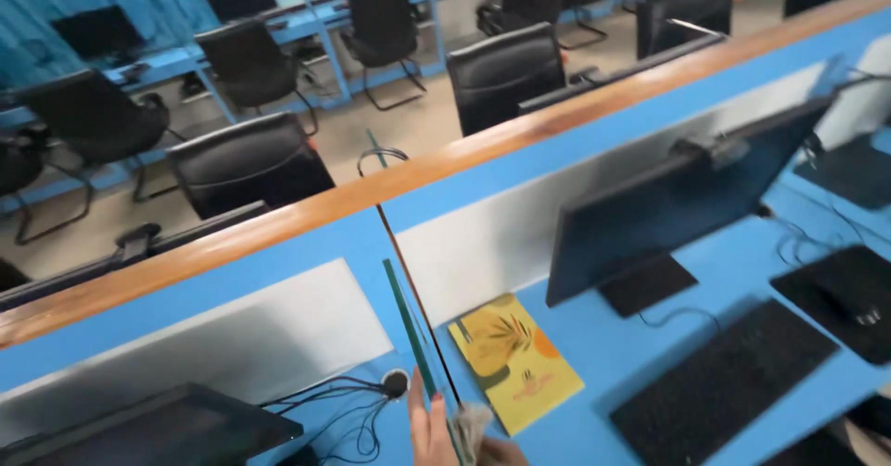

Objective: Cleaning and wiping computer monitors, keyboards, mice, headphones, and desk surfaces with a cloth in a computer lab office environment.

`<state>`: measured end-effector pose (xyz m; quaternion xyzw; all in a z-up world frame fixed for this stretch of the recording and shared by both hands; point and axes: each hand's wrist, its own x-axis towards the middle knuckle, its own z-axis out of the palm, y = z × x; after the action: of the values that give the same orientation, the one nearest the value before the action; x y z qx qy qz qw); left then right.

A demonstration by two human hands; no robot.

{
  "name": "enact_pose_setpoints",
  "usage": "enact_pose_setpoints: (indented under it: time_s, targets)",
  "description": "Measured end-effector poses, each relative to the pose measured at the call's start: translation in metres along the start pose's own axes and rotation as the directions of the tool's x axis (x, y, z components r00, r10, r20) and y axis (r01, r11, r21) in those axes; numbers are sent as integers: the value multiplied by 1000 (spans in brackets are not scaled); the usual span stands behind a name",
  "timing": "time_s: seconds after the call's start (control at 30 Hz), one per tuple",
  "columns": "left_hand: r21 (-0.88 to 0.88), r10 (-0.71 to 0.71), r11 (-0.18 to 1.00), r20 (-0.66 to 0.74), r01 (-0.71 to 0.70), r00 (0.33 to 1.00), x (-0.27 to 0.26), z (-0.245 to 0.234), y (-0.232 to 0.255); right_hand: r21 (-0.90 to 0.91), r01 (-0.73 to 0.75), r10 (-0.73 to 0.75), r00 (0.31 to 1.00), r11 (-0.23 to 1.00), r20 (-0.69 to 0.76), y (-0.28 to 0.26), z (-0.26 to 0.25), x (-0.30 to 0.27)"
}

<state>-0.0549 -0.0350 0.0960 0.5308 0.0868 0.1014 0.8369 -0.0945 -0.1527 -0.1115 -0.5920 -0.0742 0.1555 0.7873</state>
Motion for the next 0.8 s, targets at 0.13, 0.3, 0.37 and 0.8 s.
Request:
enact_pose_setpoints:
  time_s: [0.13,0.3,0.37,0.8]
  targets:
    - [538,385,746,130,-391,914,36,-10,-10,114,-2,-11,993,993,116,-267,-8,48]
    - [917,238,399,-108,4,965,35,59,69,-433,558,-590,804,708,70,-477,8,90]
    - [940,228,332,-161,79,960,40,62,70,-662,670,-788,585,335,193,-535,34,109]
    - [957,179,268,-166,115,970,14,75,95,-817,519,-667,519,-252,535,-483,54,230]
